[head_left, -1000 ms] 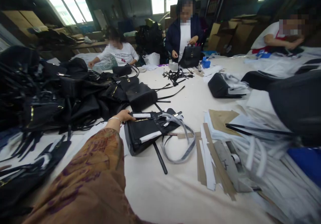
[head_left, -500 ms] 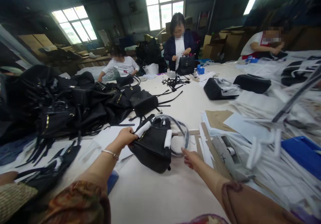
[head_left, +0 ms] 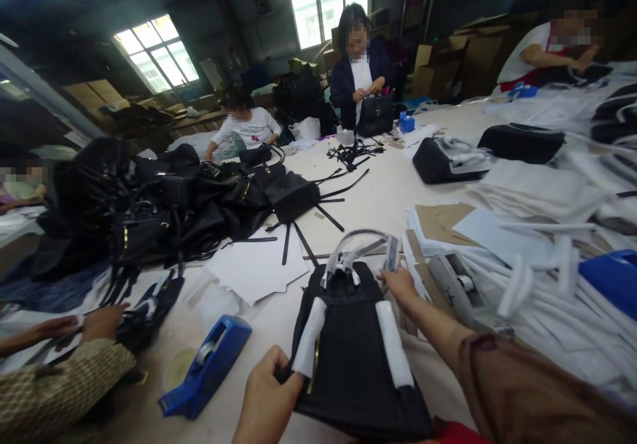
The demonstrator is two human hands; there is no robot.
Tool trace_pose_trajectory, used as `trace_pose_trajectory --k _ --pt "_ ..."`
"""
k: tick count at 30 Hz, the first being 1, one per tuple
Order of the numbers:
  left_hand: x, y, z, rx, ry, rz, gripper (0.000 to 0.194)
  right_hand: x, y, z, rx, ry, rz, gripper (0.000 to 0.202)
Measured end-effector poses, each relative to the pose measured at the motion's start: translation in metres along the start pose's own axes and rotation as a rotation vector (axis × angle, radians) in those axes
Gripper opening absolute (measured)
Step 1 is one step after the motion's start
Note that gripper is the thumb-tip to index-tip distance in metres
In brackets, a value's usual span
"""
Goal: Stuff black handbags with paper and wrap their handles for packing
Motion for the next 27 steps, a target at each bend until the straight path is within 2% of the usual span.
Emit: trace_pose_trajectory --k 3,5,6,9,11,13,15,17,19,21,22,24,27 --pt "0.026 0.005 -0.025 -0.047 0.062 -0.031 0.032 -0.043 0.049 -0.007 -0.132 -0.067 0.049 0.019" --pt "0.045 0.006 -0.036 -0.052 0.096 -0.045 0.033 -0.070 0.096 -0.023 -0.271 -0.075 0.044 0.021" --pt "0.053 0.006 -0.040 -0.045 0.106 -0.048 0.033 -0.080 0.125 -0.037 -0.396 -0.055 0.015 0.022" --pt "0.075 0.008 -0.045 -0.018 0.143 -0.047 0.031 -0.091 0.196 -0.086 -0.656 0.050 -0.175 0.023" --pt "0.081 0.010 -0.044 0.004 0.217 -0.015 0.028 -0.085 0.219 -0.113 -0.675 0.178 -0.221 0.030" --pt "0.073 0.008 -0.040 0.063 0.323 0.060 0.025 -0.068 0.219 -0.135 -0.564 0.402 -0.182 0.042" --pt "0.046 -0.006 -0.037 0.171 0.356 0.112 0.034 -0.044 0.205 -0.159 -0.386 0.634 -0.088 0.055" --pt "0.007 -0.035 -0.039 0.309 0.306 0.030 0.048 -0.021 0.189 -0.182 -0.245 0.764 0.041 0.061" --pt "-0.014 -0.074 -0.052 0.439 0.377 -0.218 0.053 0.002 0.174 -0.200 -0.161 0.806 0.196 0.060" --pt "-0.015 -0.115 -0.071 0.543 0.541 -0.534 0.055 0.022 0.160 -0.213 -0.104 0.800 0.356 0.061" --pt "-0.012 -0.131 -0.078 0.563 0.585 -0.658 0.054 0.031 0.153 -0.217 -0.079 0.792 0.422 0.061" --pt "-0.002 -0.145 -0.077 0.520 0.530 -0.763 0.047 0.045 0.142 -0.222 -0.029 0.774 0.533 0.060" --pt "0.011 -0.143 -0.067 0.438 0.398 -0.752 0.034 0.052 0.130 -0.224 0.068 0.745 0.687 0.059"
Point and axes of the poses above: each hand's wrist, its own z-axis towards the middle knuckle, its own x-axis out of the palm, y = z × x, the point moved 9 cm from there along z, towards the middle knuckle, and after that the axes turned 8 degrees about z, right-handed, at the moved point
